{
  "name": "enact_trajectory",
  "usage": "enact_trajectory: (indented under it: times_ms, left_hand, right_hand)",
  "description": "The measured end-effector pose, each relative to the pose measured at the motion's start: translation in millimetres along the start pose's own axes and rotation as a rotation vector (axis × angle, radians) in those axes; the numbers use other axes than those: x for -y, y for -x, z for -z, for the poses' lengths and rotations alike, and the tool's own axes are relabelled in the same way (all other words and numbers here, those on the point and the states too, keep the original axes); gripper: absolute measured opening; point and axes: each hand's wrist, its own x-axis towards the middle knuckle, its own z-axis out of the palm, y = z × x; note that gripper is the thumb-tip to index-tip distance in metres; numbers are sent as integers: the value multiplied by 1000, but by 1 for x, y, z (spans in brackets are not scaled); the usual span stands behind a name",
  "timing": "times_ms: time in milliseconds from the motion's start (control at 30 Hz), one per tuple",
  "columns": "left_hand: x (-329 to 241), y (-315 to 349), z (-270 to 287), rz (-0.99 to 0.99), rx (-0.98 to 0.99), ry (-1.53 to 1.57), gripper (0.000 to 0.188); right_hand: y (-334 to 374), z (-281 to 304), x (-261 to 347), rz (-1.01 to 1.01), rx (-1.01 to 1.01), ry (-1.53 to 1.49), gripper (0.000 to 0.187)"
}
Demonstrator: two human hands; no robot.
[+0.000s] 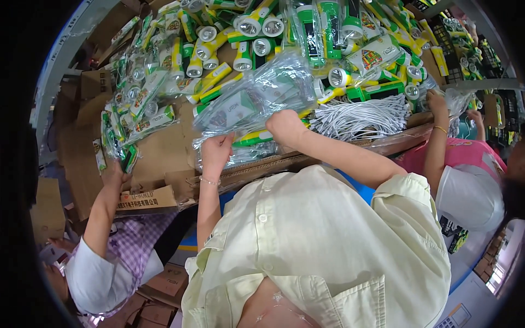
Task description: Packing individual flashlights and their lanyards into plastic bags at a packaging station.
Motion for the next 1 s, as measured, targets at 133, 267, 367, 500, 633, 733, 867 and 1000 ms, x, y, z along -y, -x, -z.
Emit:
enact_trajectory:
  times_ms: [133,267,367,500,633,733,867,1000]
  left_hand:
    - [0,1,0,41,114,217,26]
    - [26,7,8,45,169,699,16]
    - [37,3,3,23,109,539,12]
    - [16,3,2,-14,17,506,11]
    - [15,1,3,-32,21,444,11]
    - [13,0,6,44,41,514,10]
    - [6,-3,22,-34,3,530,8]
    - [-11,-3,75,-119,-186,643,6]
  right_hand:
    - [-6,2,12,-47,136,166,9]
    - [-14,27,14,-89,186,144,10]
    - [-27,47,19,-31,-118,-21,15]
    - [-49,18,39,295,-561,-435,16]
    - [-53,9,41,258,-421,-451,13]
    - [-55,11,39,321,-367,-318,12]
    - [-52,31,16,387,-328,-356,13]
    - [-30,33,-51,287,-289,-301,12]
